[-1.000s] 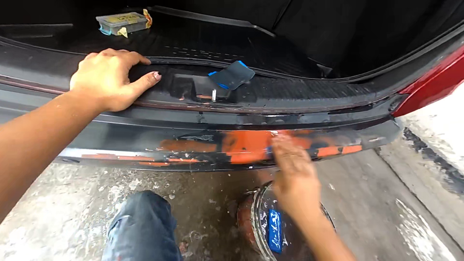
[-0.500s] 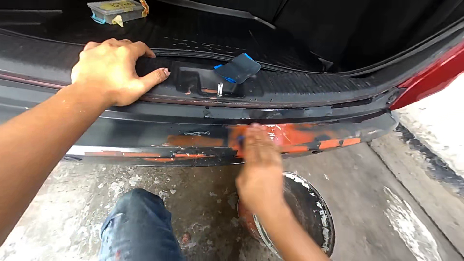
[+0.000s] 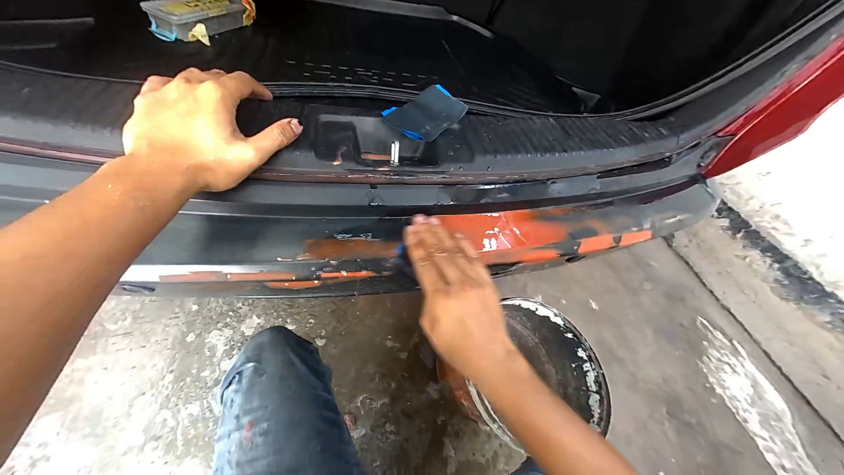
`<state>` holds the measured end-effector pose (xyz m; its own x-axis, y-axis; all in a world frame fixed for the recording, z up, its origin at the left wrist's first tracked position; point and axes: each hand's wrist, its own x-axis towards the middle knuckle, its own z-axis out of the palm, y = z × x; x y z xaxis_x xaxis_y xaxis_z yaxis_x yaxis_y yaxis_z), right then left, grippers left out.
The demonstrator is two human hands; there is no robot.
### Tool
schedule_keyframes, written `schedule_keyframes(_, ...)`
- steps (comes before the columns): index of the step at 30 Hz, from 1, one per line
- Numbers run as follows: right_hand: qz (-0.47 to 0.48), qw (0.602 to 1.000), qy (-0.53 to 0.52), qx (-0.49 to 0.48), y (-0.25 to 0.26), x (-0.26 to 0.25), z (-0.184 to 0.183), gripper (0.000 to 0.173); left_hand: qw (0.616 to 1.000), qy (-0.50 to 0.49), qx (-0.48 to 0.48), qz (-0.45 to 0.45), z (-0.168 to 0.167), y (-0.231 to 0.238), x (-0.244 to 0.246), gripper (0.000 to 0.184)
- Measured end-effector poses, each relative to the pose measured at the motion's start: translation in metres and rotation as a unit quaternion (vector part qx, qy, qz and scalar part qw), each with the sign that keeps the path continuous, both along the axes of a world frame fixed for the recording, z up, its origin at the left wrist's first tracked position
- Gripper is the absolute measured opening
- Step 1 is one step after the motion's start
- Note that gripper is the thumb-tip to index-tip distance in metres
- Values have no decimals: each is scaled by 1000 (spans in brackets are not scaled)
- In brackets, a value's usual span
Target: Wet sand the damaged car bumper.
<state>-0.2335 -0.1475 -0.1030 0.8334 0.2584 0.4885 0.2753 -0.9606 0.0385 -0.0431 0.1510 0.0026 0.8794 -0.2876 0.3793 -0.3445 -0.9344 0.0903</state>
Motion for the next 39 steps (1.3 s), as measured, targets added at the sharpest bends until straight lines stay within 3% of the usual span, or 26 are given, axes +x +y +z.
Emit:
schedule_keyframes(2, -64, 998, -19, 21, -21, -1, -2, 59, 1000, 1, -1, 5, 3, -2, 2, 90)
schedule_keyframes(4, -103, 994, 0, 37, 5, -6, -1, 60, 1000, 5, -2, 9, 3, -2, 3, 90)
schedule_keyframes(7, -16, 999, 10, 38, 54, -7, -1, 59, 1000, 10, -3, 5, 3, -2, 1, 91)
schedule_keyframes(9, 25, 999, 8, 26, 29, -4, 1, 54, 1000, 9, -5, 4, 4, -2, -1, 92)
schedule_keyframes(12, -62, 997, -24, 45, -32, -4, -3, 53, 1000, 6, -8, 5, 6, -3, -1, 92)
schedule_keyframes(14, -97, 993, -19, 69, -24, -3, -1, 56, 1000, 6, -12, 12, 6, -4, 0, 91)
schedule_keyframes(17, 29, 996, 8, 82, 28, -3, 6, 51, 1000, 14, -11, 12, 5, -6, -3, 92)
schedule_keyframes(19, 127, 989, 20, 67, 23, 8, 12, 47, 1000, 9, -9, 15, 5, -4, -4, 92)
schedule_keyframes(21, 123, 991, 9, 59, -20, 13, 16, 43, 1000, 8, -5, 14, 5, -4, -4, 92)
schedule_keyframes(24, 30, 997, -22, 75, -79, 10, 20, 44, 1000, 2, -13, 14, 5, -5, -1, 90)
schedule_keyframes(27, 79, 991, -14, 103, -42, 12, 23, 35, 1000, 5, -17, 18, 3, -5, -3, 89)
schedule_keyframes(29, 161, 984, 28, 67, -5, 20, 27, 42, 1000, 5, -18, 19, 4, -5, -3, 89)
schedule_keyframes(31, 197, 978, 56, 37, -6, 28, 31, 48, 1000, 3, -14, 18, 3, -3, -3, 89)
schedule_keyframes(36, 89, 993, 9, 76, -92, 24, 33, 49, 1000, 2, -19, 22, 5, -4, 0, 87)
schedule_keyframes(39, 122, 988, 43, 89, -37, 29, 41, 64, 1000, 9, -18, 22, 3, -5, -2, 86)
